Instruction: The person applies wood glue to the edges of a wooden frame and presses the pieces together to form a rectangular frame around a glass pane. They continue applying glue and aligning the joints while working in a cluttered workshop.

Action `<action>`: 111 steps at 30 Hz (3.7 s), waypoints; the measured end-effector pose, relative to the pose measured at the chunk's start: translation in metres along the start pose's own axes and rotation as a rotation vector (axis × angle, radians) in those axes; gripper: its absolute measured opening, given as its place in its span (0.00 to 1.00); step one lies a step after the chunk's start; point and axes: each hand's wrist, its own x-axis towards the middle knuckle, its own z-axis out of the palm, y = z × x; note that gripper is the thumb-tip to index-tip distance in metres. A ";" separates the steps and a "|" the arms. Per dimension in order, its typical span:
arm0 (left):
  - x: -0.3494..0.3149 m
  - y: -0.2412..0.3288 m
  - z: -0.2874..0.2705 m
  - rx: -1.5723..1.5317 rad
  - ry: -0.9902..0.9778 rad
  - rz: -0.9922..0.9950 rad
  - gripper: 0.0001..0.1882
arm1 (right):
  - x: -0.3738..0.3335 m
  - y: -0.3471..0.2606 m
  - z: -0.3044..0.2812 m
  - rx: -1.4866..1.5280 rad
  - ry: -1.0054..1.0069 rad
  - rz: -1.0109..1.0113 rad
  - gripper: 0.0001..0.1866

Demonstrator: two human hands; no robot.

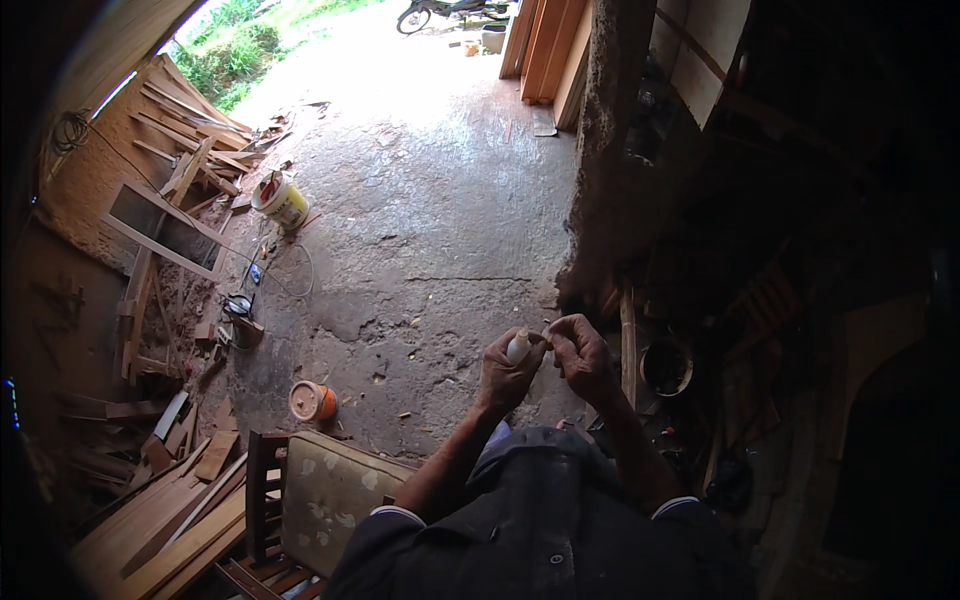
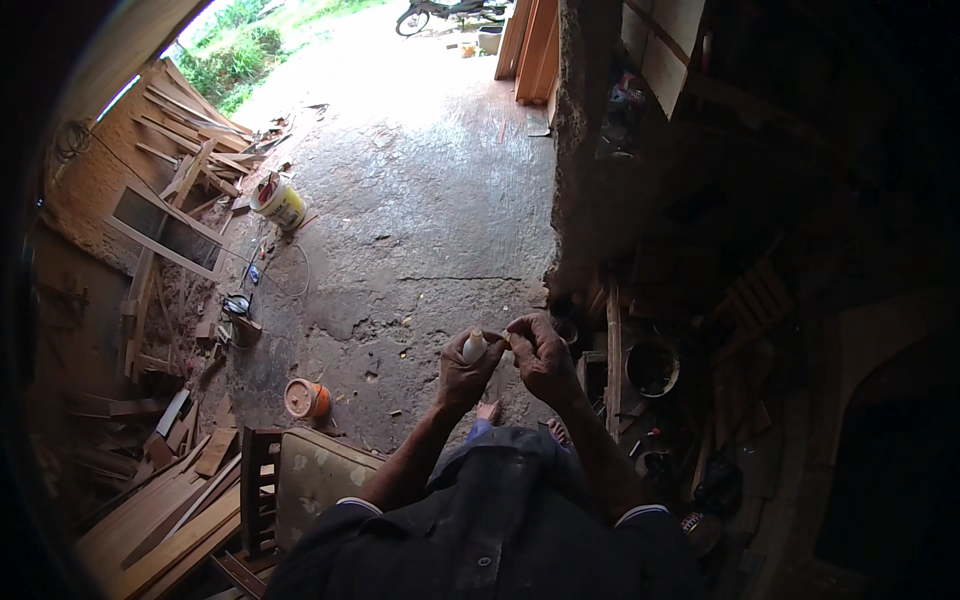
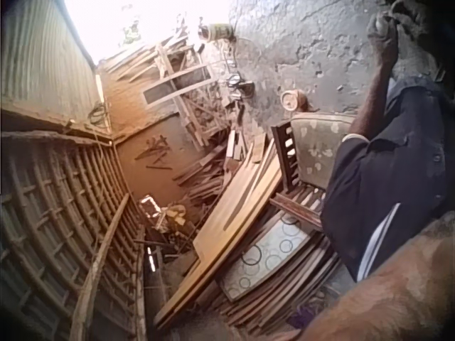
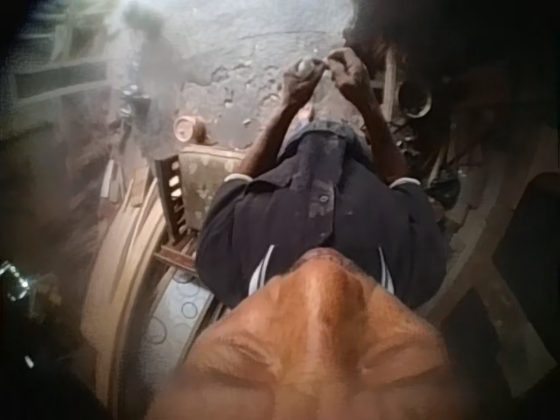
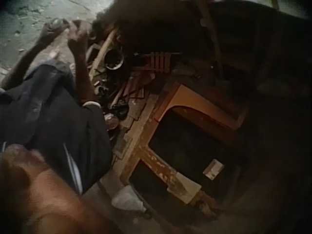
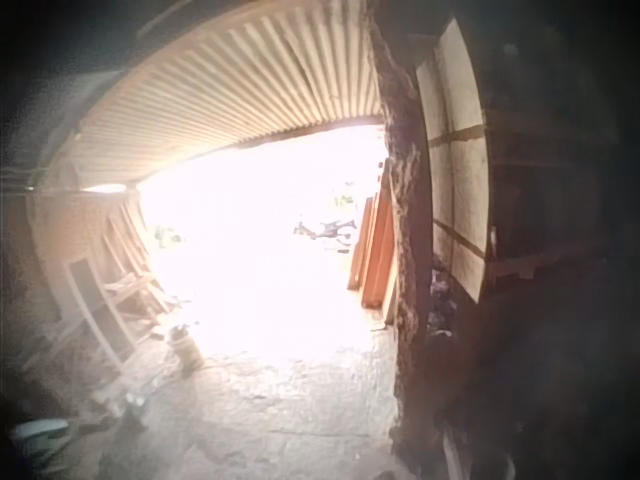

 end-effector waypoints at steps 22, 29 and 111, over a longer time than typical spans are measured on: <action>-0.008 -0.008 -0.016 -0.057 0.143 0.009 0.05 | 0.003 0.020 0.023 0.112 -0.079 0.057 0.07; -0.011 -0.007 -0.014 -0.014 0.185 0.060 0.04 | 0.005 0.017 0.034 0.331 -0.008 0.037 0.03; 0.033 0.006 -0.034 0.194 -0.150 0.116 0.16 | 0.065 -0.034 0.011 0.126 -0.147 -0.128 0.06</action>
